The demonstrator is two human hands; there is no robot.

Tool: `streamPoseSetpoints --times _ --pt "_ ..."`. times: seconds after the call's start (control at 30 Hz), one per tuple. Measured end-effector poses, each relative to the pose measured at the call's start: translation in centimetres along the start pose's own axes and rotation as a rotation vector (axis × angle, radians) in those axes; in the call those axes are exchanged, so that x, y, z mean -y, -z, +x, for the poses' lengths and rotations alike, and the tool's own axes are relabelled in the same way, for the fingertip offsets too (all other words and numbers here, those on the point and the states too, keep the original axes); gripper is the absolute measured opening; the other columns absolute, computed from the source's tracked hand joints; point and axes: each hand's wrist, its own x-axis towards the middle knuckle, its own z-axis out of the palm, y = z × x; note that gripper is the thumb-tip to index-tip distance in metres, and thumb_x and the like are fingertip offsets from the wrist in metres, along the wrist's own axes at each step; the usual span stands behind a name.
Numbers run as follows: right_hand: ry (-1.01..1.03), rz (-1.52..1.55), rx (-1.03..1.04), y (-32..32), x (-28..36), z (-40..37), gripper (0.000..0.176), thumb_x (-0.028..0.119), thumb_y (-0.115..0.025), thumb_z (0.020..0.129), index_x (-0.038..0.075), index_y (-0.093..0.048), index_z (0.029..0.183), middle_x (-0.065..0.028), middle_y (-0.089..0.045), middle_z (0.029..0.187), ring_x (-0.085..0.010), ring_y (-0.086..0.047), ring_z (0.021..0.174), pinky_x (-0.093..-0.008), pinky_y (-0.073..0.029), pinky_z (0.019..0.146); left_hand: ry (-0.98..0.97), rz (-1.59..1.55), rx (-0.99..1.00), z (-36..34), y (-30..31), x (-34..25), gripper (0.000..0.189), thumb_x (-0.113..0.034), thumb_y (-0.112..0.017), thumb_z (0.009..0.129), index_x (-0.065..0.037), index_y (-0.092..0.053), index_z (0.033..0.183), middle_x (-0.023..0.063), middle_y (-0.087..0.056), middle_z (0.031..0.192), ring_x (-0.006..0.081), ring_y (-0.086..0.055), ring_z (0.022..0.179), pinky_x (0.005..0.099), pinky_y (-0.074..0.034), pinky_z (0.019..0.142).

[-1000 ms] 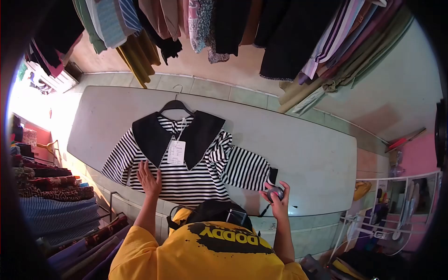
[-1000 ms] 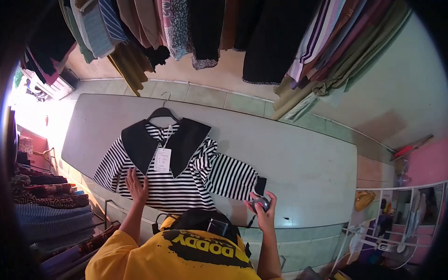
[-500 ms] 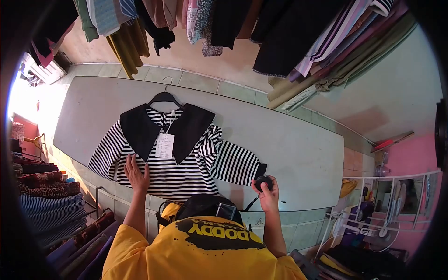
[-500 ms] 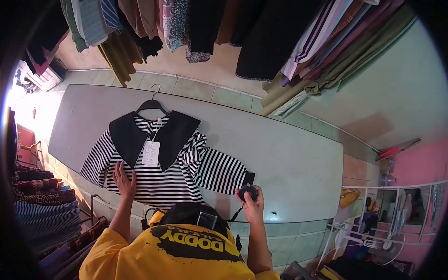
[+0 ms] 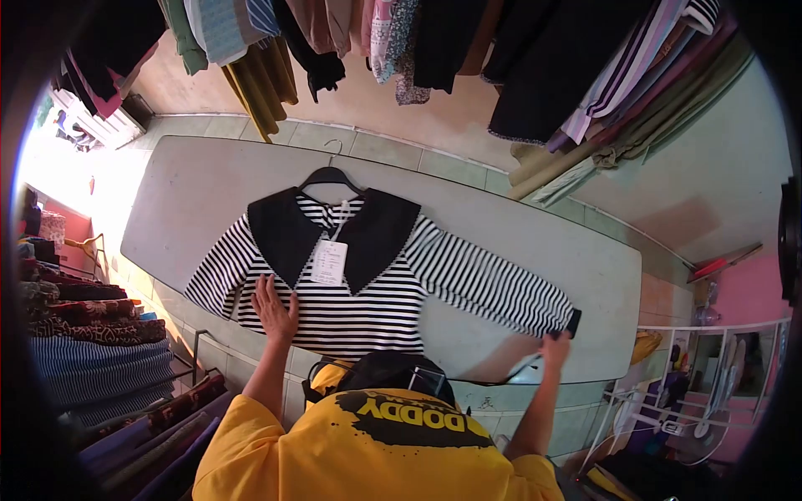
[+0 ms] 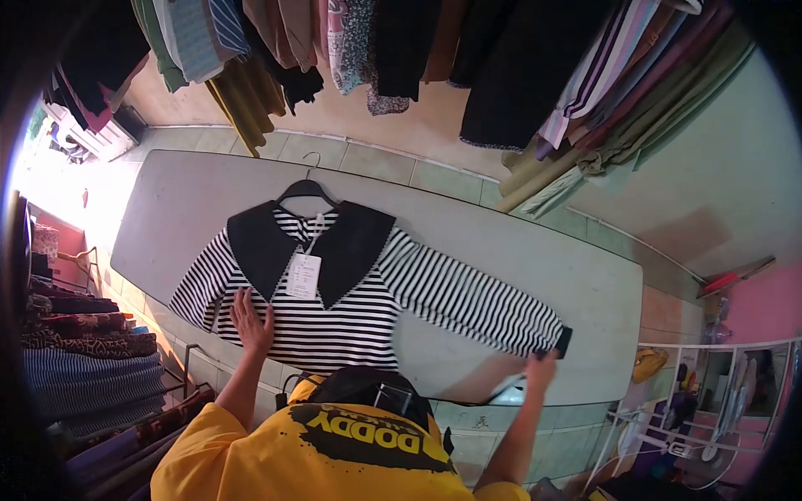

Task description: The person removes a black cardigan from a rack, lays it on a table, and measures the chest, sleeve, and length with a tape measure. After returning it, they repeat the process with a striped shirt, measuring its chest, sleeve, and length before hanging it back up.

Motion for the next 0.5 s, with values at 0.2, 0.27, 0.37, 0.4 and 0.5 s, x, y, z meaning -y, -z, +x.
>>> streamPoseSetpoints --times 0.2,0.27,0.37,0.4,0.5 --pt "-0.015 0.698 -0.403 1.4 2.0 -4.1 0.027 0.007 -0.065 0.072 0.002 -0.043 0.086 -0.0073 -0.055 0.064 -0.0113 -0.055 0.053 -0.0242 -0.047 0.05 0.015 0.01 0.045 0.0 0.3 0.0 0.059 -0.032 -0.051 0.078 -0.005 -0.031 0.127 0.0151 -0.028 0.134 0.0298 -0.022 0.128 0.0464 -0.011 0.104" --pt "0.15 0.627 -0.394 -2.5 1.7 -4.9 0.029 0.003 -0.063 0.072 0.001 -0.044 0.094 -0.01 -0.055 0.078 -0.0158 -0.056 0.065 -0.0271 -0.047 0.059 0.004 0.003 0.061 0.0 0.0 0.4 0.06 -0.033 -0.051 0.078 -0.005 -0.03 0.127 0.0155 -0.028 0.134 0.031 -0.021 0.128 0.0472 -0.011 0.104" --pt "0.341 0.41 -0.37 -6.3 10.0 -11.1 0.034 -0.001 -0.06 0.07 0.001 -0.046 0.101 -0.0113 -0.053 0.091 -0.0193 -0.054 0.086 -0.0321 -0.045 0.074 -0.059 -0.041 0.062 0.5 0.7 1.1 0.06 -0.034 -0.053 0.076 -0.004 -0.034 0.124 0.0158 -0.033 0.13 0.0311 -0.028 0.123 0.0457 -0.016 0.101" --pt "0.458 0.427 -0.29 -7.6 12.3 -12.8 0.034 -0.002 -0.058 0.068 0.001 -0.048 0.101 -0.0119 -0.053 0.095 -0.022 -0.053 0.09 -0.0328 -0.043 0.078 -0.028 -0.096 0.138 1.1 1.4 1.6 0.055 -0.032 -0.052 0.078 -0.005 -0.036 0.123 0.0151 -0.035 0.128 0.0288 -0.03 0.121 0.0441 -0.016 0.101" --pt "0.742 0.282 0.033 -10.3 17.1 -16.4 0.033 -0.003 -0.056 0.065 0.003 -0.052 0.097 -0.0171 -0.05 0.111 -0.0331 -0.048 0.104 -0.0365 -0.038 0.089 -0.015 -0.027 -0.035 2.5 2.0 4.8 0.055 -0.03 -0.055 0.076 -0.007 -0.039 0.123 0.0119 -0.038 0.126 0.0242 -0.032 0.12 0.0433 -0.015 0.1"
